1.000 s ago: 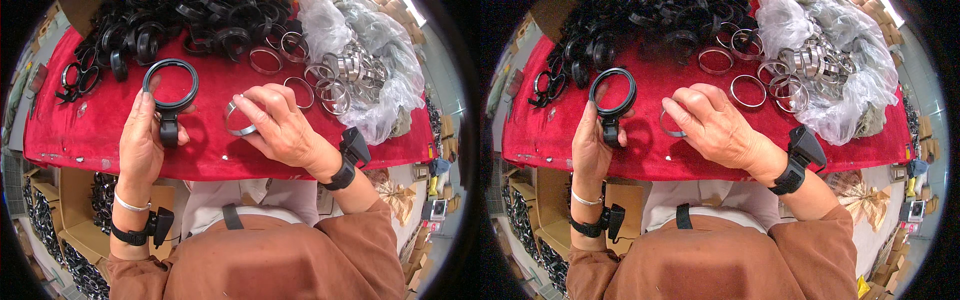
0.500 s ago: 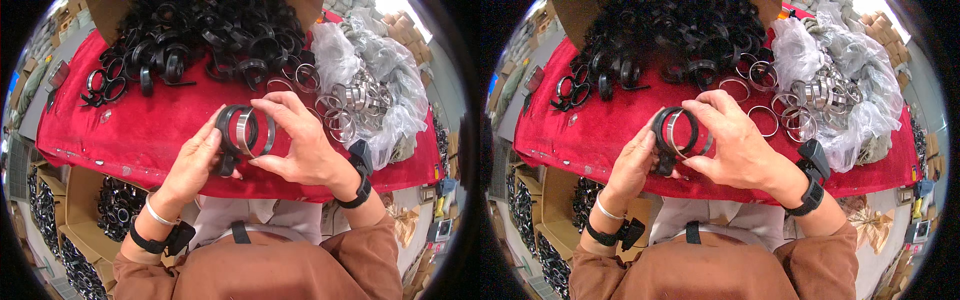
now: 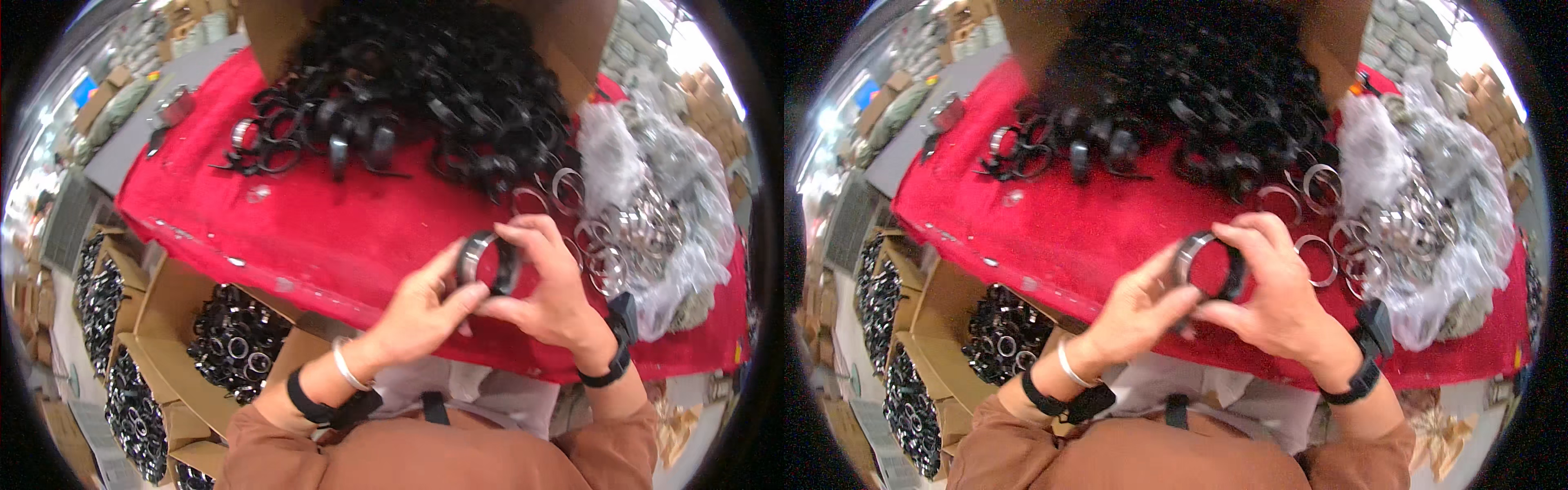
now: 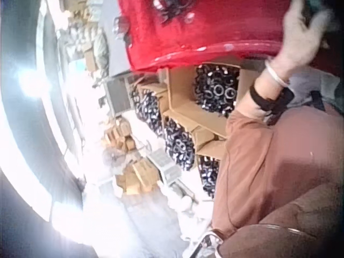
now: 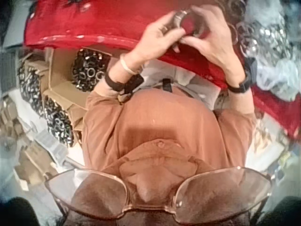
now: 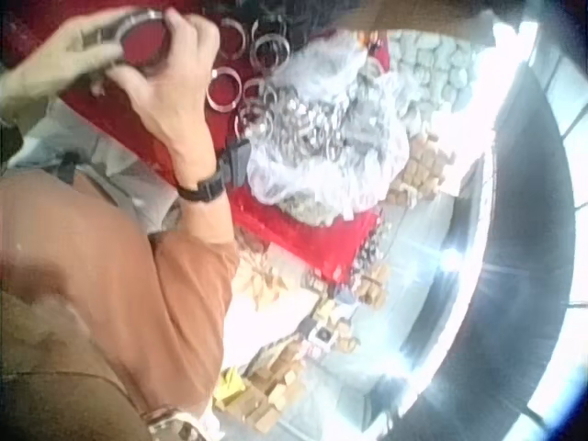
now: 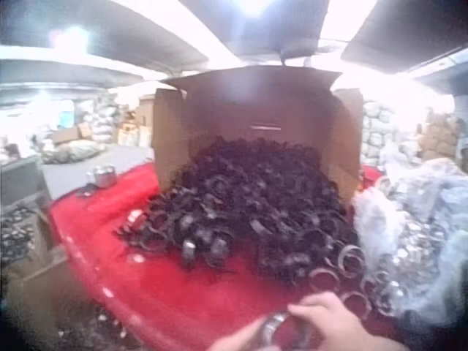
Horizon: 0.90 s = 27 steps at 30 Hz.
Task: Assembling metal rings onto circular black plastic components.
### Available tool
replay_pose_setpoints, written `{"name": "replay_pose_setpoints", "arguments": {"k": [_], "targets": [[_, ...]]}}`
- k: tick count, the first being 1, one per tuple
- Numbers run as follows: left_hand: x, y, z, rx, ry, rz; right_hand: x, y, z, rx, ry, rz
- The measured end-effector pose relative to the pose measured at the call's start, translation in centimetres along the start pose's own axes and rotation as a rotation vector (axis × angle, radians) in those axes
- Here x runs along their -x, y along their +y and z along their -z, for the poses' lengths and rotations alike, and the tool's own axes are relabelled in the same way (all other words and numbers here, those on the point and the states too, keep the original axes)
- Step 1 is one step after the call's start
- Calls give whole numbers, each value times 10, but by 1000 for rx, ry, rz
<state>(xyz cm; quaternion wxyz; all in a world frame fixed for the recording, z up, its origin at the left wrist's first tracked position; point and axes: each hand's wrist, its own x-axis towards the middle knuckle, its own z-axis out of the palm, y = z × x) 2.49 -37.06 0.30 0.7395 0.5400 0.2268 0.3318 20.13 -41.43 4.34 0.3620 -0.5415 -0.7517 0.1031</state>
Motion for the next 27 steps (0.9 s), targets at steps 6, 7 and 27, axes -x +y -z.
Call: {"name": "replay_pose_setpoints", "arguments": {"k": [6, 7, 27], "targets": [[11, 2, -2, 24, -79, -55, 1, 9, -20, -529, 35, -509], [15, 6, 1, 67, -75, -6, 0, 6, -22, -531, 32, -504], [34, 26, 93, -255, 96, -155, -80, -25, -110, -656, 178, -403]]}}
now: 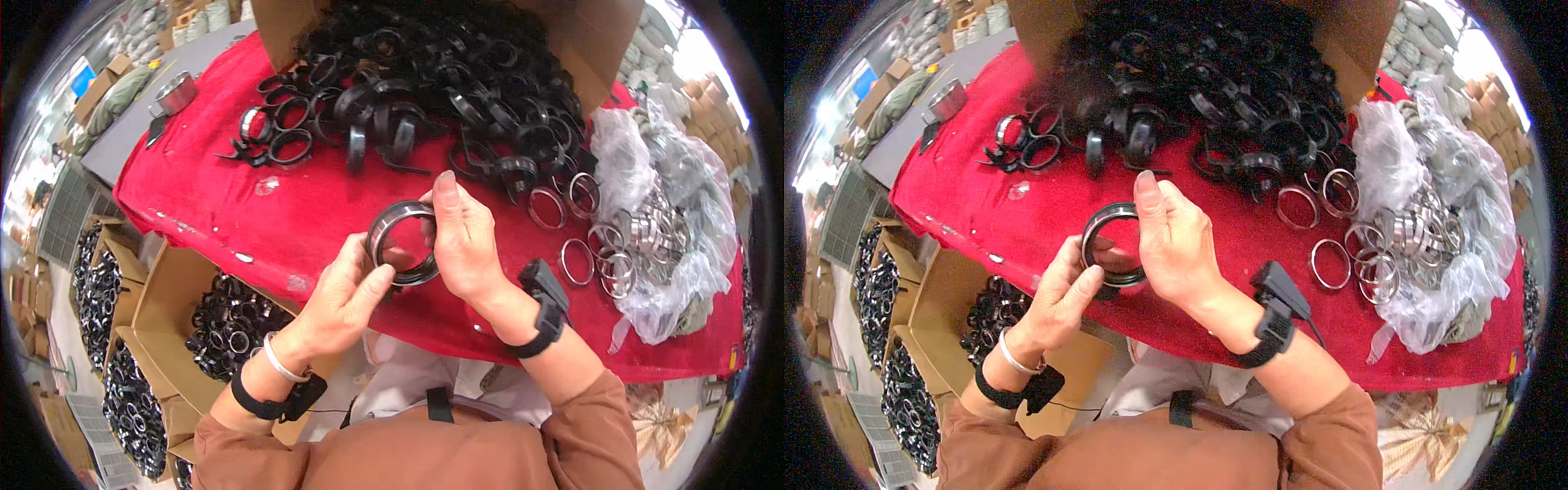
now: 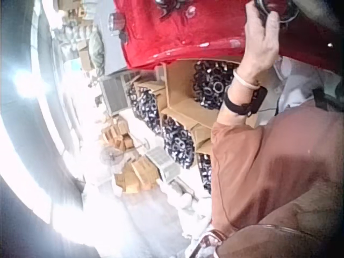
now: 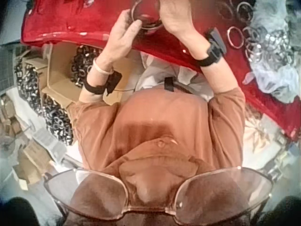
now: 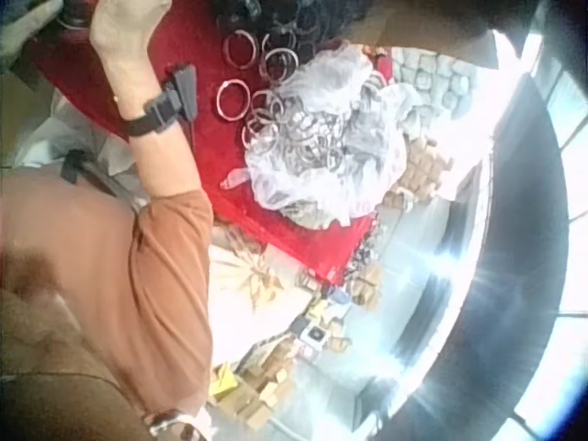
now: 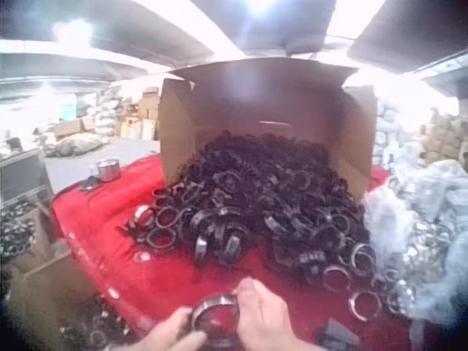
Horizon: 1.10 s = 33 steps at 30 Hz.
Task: Assembling metal rings onto circular black plastic components.
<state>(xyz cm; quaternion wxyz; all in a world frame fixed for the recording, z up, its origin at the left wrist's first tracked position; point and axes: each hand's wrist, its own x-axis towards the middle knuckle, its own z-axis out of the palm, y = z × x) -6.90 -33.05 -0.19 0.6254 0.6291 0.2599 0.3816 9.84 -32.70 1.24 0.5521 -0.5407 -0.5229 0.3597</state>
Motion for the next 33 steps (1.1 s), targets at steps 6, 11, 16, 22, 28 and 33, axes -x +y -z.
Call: {"name": "replay_pose_setpoints", "arguments": {"k": [6, 11, 16, 22, 28, 33], "targets": [[-16, 2, -50, 95, 288, -120, 13, 2, 8, 157, 202, 208], [-11, 3, -72, -64, 436, -305, 21, -13, 17, 48, 215, 263], [-10, 8, -81, 42, 452, -297, 26, -16, 25, -4, 204, 217], [-13, 18, -72, 233, 122, 28, 20, 1, 33, -49, 254, 307], [-16, 13, -78, 479, 190, 185, 27, 0, 46, 296, 136, 482], [-20, 3, -77, 390, 248, 86, 48, -23, 64, 344, -245, 468]]}}
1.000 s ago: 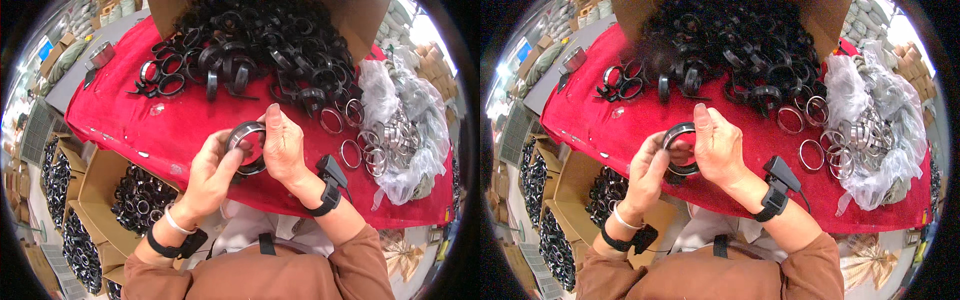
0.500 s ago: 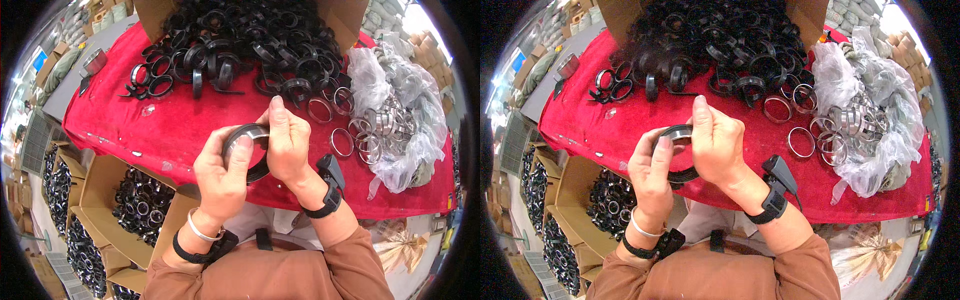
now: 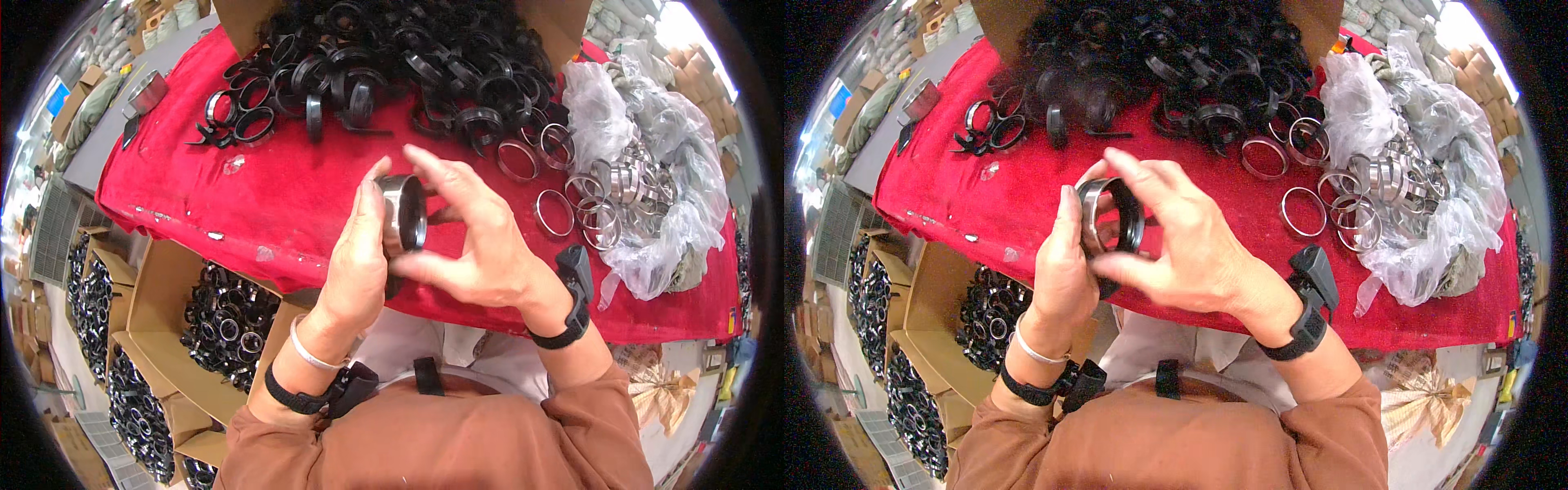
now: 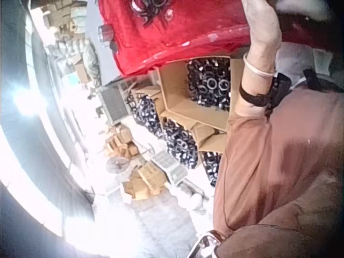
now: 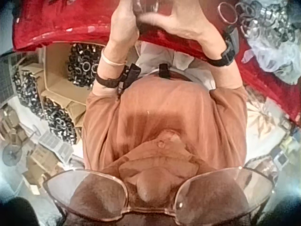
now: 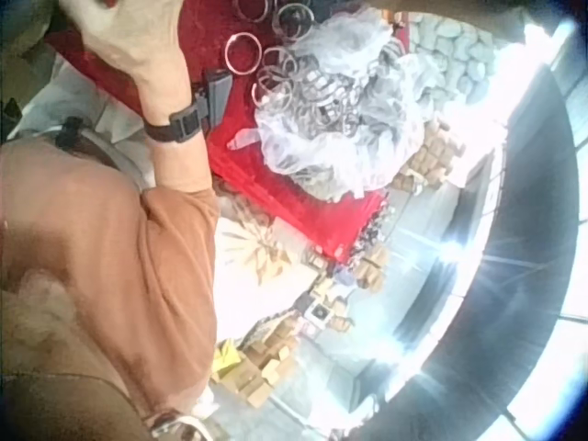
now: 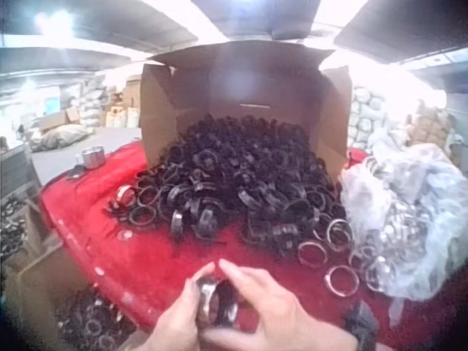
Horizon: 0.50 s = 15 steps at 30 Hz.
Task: Assembling metal rings onto circular black plastic components.
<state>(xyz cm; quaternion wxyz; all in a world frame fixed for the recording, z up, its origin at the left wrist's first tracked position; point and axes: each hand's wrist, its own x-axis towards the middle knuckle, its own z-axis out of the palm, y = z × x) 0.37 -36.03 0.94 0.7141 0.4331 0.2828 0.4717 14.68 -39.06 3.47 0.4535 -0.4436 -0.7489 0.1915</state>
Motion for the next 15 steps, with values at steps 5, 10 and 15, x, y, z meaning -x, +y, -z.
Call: {"name": "replay_pose_setpoints", "arguments": {"k": [5, 10, 15], "targets": [[8, -4, 0, -136, -24, 16, 7, 2, -3, 44, -68, 22], [16, -3, 3, -404, -62, -8, 18, 0, -11, 87, -68, -68], [17, 0, 8, -278, -125, 5, 22, 4, 4, -31, -149, -50]]}}
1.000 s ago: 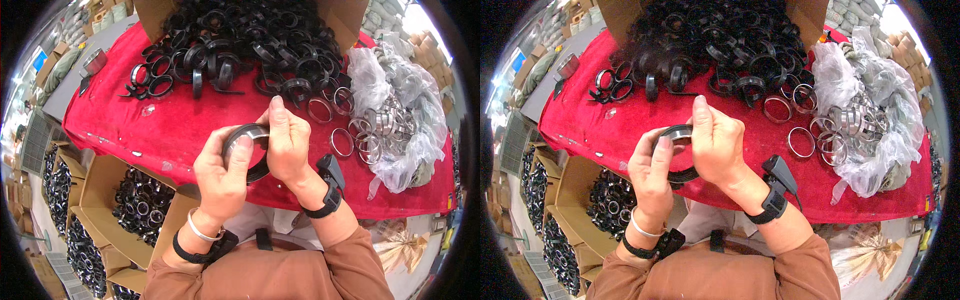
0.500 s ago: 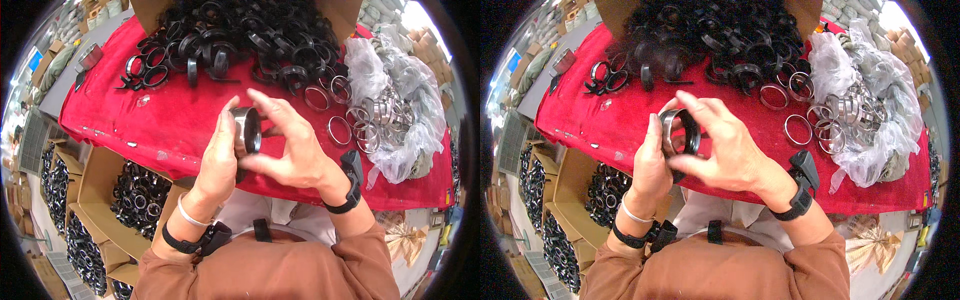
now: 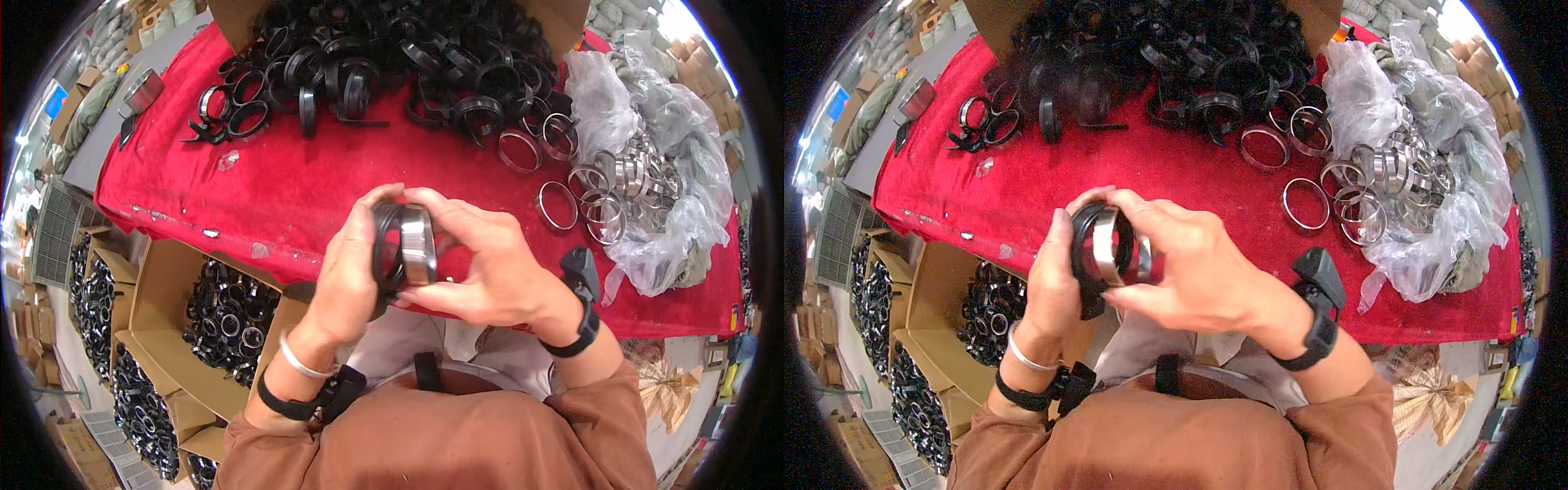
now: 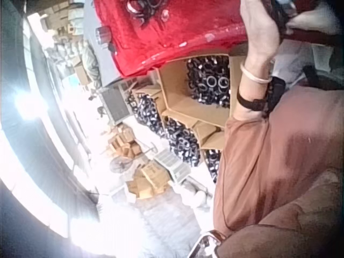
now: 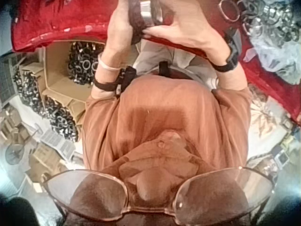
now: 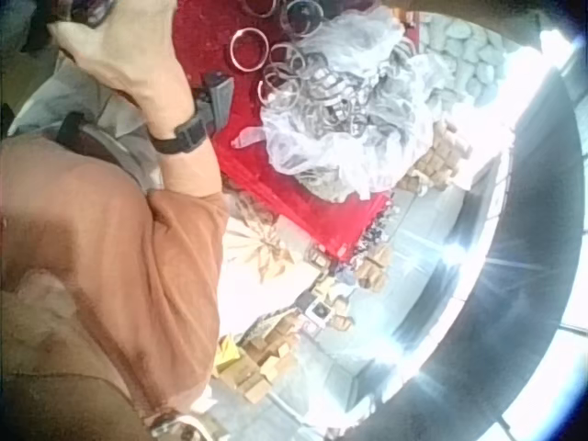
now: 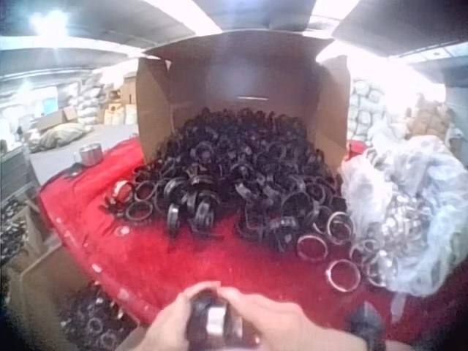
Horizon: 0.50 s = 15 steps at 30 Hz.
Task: Assembling metal rings onto circular black plastic components.
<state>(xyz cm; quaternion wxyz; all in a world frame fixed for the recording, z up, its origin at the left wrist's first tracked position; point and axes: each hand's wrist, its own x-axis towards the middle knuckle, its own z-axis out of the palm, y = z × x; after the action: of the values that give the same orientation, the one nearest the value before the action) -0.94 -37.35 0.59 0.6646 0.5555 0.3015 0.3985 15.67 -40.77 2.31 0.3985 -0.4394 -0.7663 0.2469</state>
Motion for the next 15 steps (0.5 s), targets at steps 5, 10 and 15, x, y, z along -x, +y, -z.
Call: {"name": "replay_pose_setpoints", "arguments": {"k": [5, 10, 15], "targets": [[-2, -1, -3, 11, 44, -2, 1, -4, -2, -6, 186, -117], [1, 1, -3, 21, 51, 12, 5, 3, -6, -127, 154, -227], [4, 0, -6, 17, 8, -63, 2, -1, -11, -100, 117, -251]]}}
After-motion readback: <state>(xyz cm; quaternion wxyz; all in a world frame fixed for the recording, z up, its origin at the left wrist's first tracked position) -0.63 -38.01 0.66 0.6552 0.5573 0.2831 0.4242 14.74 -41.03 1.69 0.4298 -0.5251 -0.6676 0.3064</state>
